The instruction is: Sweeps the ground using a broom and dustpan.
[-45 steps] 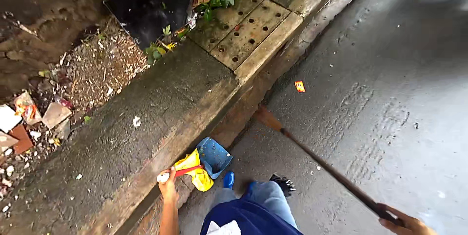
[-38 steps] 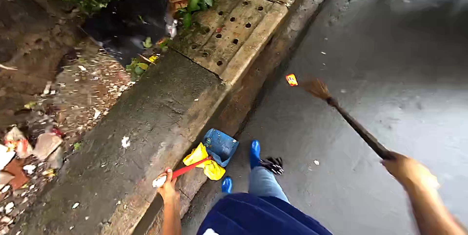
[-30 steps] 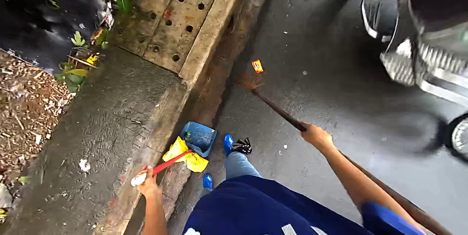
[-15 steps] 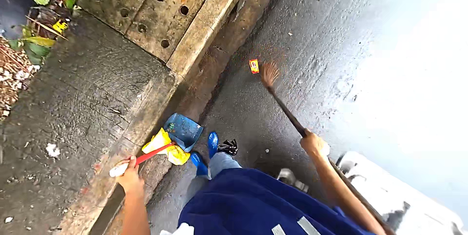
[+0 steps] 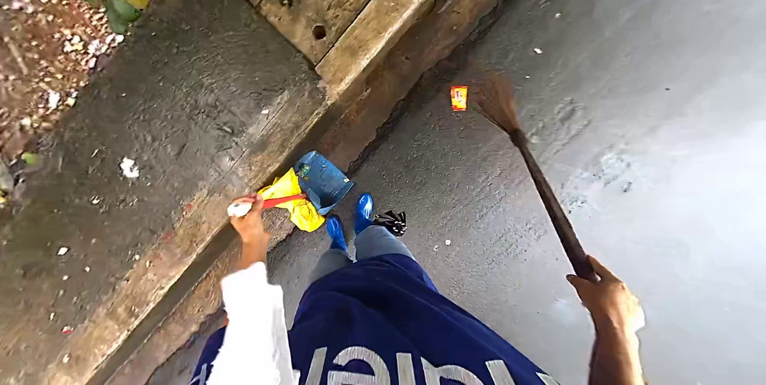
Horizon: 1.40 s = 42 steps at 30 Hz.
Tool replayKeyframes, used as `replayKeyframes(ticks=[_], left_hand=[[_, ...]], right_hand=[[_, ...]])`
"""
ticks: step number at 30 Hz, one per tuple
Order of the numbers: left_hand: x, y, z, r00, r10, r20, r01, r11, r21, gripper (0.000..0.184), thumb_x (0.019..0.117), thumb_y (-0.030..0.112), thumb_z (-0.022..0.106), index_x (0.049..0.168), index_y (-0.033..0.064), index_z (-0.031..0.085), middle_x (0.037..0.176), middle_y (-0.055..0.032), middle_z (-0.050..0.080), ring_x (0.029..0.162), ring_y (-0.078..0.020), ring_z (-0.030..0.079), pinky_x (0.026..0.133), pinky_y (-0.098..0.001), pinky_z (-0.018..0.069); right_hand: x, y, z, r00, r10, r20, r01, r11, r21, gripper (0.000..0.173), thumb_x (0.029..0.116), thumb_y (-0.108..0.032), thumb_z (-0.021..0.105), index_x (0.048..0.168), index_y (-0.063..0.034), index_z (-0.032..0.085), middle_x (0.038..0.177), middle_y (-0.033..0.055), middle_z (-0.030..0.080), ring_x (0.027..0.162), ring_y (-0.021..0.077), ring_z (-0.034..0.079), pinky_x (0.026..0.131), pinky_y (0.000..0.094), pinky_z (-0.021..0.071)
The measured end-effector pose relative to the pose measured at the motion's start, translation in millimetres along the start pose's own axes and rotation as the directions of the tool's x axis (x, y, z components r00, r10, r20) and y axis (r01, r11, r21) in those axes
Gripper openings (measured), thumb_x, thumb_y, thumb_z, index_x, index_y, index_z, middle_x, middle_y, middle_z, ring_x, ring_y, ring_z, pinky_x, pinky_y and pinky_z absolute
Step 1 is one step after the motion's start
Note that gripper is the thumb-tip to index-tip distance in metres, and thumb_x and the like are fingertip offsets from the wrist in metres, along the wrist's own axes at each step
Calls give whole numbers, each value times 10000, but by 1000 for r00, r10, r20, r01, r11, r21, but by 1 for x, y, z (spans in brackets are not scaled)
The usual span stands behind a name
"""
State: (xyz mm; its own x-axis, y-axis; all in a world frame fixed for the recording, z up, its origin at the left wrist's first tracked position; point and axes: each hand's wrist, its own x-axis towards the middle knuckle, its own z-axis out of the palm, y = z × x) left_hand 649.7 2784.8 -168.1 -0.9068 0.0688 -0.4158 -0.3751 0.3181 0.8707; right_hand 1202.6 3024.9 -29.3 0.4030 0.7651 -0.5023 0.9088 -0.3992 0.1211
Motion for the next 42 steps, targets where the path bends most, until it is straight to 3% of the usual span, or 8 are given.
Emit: replayKeyframes(ticks=[3,6,13,21,24,29,34,42], left_hand=[[5,-14,-10,999,4,50,-3,1000,-28,213,885,-36,713,1044,52,600,1099,-55,668,1028,-151,631,832,-350,558],[11,-16,-14,998,5,69,-2,998,-56,199,880,-46,713,995,70,600,1069,-44,680,1026,-149,638,829,-350,563],[-15,3,-19,968,102,230,-89,994,-64,198,877,-59,676,992,33,542,933,-12,642,881,-82,637,769,-267,563],[-27,64,23,881,192,433,-153,981,-123,225,875,-73,663,919,98,523,865,37,645,828,-50,652,727,-235,579],[-37,90,74,828,227,512,-200,974,-109,209,866,-84,664,933,65,534,894,9,639,861,-71,648,754,-259,578],[-39,141,203,725,268,635,-304,951,-55,195,887,-73,683,976,48,559,955,-29,645,895,-108,645,762,-294,574],[-49,181,365,559,299,773,-432,901,-36,211,900,-21,696,1063,14,567,997,-56,664,911,-109,649,793,-302,572],[-117,193,588,360,240,902,-573,819,11,171,871,-40,688,1014,-7,600,985,-71,671,902,-121,636,810,-318,549]], right_hand=[[1,-35,43,998,39,41,-34,994,-99,436,967,-130,625,1398,-61,613,1288,349,632,1208,566,588,936,770,432],[-17,-45,69,992,-24,126,51,975,-215,475,983,-123,594,1457,-158,585,1266,314,660,1187,539,612,921,744,447],[-74,11,35,983,-53,173,65,996,-60,532,1007,-186,658,1524,-214,539,1312,309,648,1203,559,594,958,778,397],[-98,2,115,950,171,260,-176,984,-6,533,971,-170,635,1454,6,493,1305,319,633,1227,498,613,978,688,472],[-61,14,146,930,165,329,-207,973,99,468,992,-217,651,1386,22,566,1312,310,632,1224,478,618,993,680,469],[-32,59,118,955,90,282,-205,889,409,442,1033,-228,634,1448,-83,583,1166,330,661,941,493,647,829,693,474],[12,63,58,958,157,242,-247,882,403,485,1041,-238,615,1515,-167,538,1290,330,643,1187,567,597,956,779,409],[49,74,7,924,288,250,-368,846,387,514,1039,-211,610,1544,-210,512,1300,327,645,1192,590,590,948,804,392]])
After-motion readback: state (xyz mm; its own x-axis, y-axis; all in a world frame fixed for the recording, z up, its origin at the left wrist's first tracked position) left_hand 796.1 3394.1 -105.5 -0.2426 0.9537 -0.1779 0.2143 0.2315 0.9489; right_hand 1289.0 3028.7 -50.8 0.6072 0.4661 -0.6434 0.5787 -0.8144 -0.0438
